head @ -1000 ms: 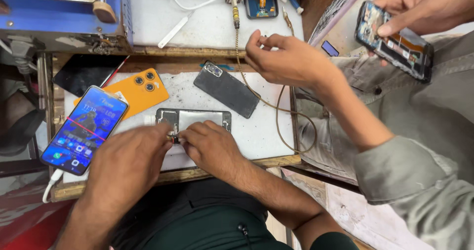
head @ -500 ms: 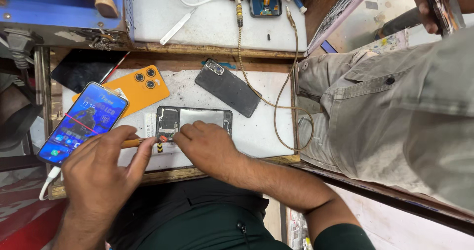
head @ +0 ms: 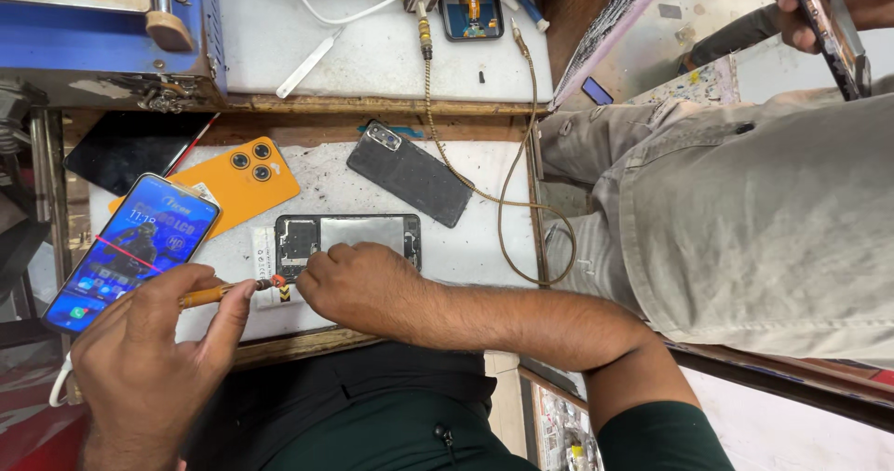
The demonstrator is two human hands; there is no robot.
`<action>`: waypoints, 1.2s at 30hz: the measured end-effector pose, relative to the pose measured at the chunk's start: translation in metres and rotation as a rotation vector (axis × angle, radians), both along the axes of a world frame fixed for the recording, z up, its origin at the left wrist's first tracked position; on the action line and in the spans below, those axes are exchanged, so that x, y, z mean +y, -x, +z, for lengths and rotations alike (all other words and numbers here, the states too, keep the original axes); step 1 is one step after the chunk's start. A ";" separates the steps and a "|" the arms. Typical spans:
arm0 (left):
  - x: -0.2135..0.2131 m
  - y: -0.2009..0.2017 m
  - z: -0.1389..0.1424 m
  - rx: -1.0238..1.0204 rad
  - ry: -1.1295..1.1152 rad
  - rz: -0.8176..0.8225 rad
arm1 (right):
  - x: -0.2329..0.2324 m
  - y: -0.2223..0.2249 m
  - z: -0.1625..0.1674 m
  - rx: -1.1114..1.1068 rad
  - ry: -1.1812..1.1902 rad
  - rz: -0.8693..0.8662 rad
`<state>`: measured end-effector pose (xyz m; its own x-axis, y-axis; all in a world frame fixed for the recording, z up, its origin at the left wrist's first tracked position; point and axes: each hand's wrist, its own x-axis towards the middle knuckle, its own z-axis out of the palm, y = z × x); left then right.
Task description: The person uses a screwdriver to remove screws from a smartphone chassis, then separates the screen assembly from the frame and removes the battery. The person handles the phone, screwdriver, and internal components on a cluttered workbench.
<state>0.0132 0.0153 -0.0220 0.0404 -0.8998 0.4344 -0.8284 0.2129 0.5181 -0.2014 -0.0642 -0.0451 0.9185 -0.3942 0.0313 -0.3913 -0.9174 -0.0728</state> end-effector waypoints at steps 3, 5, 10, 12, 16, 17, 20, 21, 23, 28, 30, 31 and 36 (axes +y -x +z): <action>0.001 0.000 -0.004 0.000 0.006 -0.003 | -0.002 -0.002 0.002 0.013 -0.011 0.010; 0.002 0.000 -0.007 -0.005 0.012 -0.012 | -0.003 -0.003 0.003 0.026 0.001 0.012; 0.006 0.001 -0.011 -0.071 0.024 0.021 | -0.006 -0.008 -0.001 0.122 0.081 0.058; 0.007 0.000 -0.011 -0.085 0.009 0.046 | -0.006 -0.008 -0.003 0.081 0.093 0.041; 0.010 -0.001 -0.008 -0.084 0.005 0.023 | 0.000 -0.008 -0.009 0.053 0.089 0.006; 0.010 -0.002 -0.007 -0.076 0.010 0.010 | 0.002 -0.007 -0.011 0.005 0.071 -0.003; 0.010 -0.001 -0.006 -0.028 0.037 -0.019 | -0.003 0.000 -0.015 -0.111 -0.025 -0.057; 0.010 0.000 -0.007 -0.018 0.035 -0.025 | -0.007 0.004 -0.017 -0.128 -0.094 -0.091; 0.010 -0.001 -0.008 0.013 0.035 -0.041 | -0.008 0.012 -0.018 -0.246 -0.233 -0.159; 0.000 0.003 -0.014 0.054 0.025 -0.097 | -0.003 0.031 -0.020 -0.485 -0.553 -0.429; -0.003 0.005 -0.015 0.047 0.020 -0.116 | 0.002 0.031 -0.024 -0.553 -0.505 -0.408; -0.004 0.006 -0.016 0.045 0.020 -0.131 | 0.004 0.032 -0.026 -0.587 -0.477 -0.403; -0.010 0.010 -0.020 0.009 0.013 -0.145 | 0.007 0.034 -0.033 -0.579 -0.486 -0.406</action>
